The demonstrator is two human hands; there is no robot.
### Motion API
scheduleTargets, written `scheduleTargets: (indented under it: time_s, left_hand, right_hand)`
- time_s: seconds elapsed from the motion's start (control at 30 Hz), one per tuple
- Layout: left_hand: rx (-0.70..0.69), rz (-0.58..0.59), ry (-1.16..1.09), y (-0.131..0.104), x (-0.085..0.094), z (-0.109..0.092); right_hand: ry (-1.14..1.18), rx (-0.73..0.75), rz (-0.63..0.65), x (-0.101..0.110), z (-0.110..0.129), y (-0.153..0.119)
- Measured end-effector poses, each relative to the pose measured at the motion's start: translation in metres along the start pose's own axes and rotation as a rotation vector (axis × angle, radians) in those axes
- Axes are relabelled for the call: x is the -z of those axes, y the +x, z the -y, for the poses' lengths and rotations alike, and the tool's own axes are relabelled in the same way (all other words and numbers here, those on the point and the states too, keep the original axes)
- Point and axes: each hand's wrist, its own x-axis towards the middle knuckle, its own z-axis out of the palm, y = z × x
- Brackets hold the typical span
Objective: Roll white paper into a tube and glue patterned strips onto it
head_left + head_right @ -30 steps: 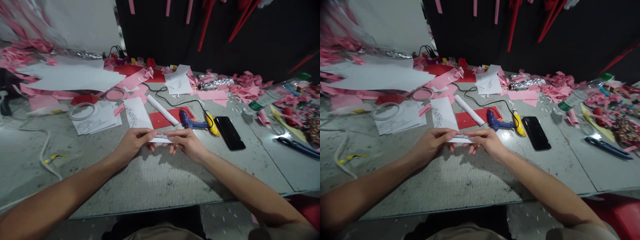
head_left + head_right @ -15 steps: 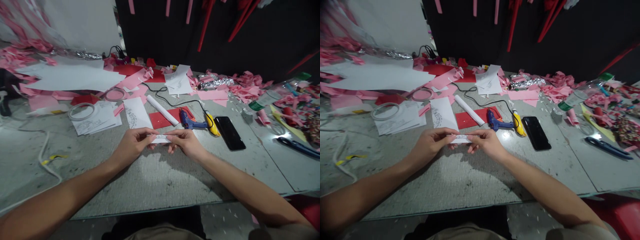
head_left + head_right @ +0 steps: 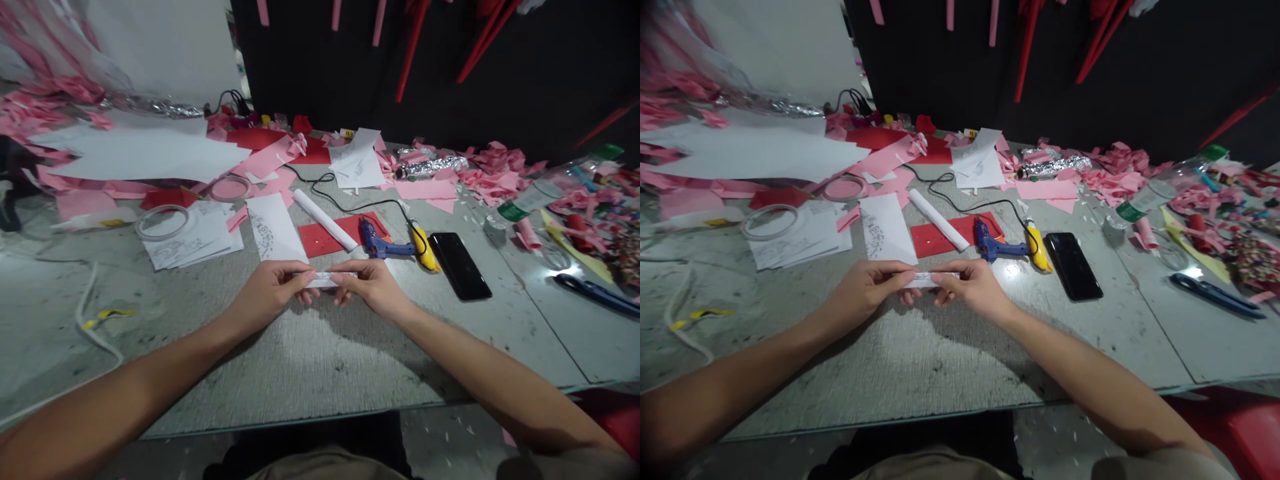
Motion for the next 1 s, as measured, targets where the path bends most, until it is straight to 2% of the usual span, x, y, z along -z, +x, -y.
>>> scheduleTargets:
  time_s: [0.63,1.0]
  left_hand:
    - [-0.025,-0.013,0.135,-0.0036,-0.0002,-0.0005]
    - [0.006,-0.017,0.021,0.0000,0.0015,0.0075]
  right_hand:
    - [-0.100,0.033,-0.001,-0.0019,0.0037,-0.0004]
    - [-0.076,0.029,0.005,-0.0010,0.0016,0.0004]
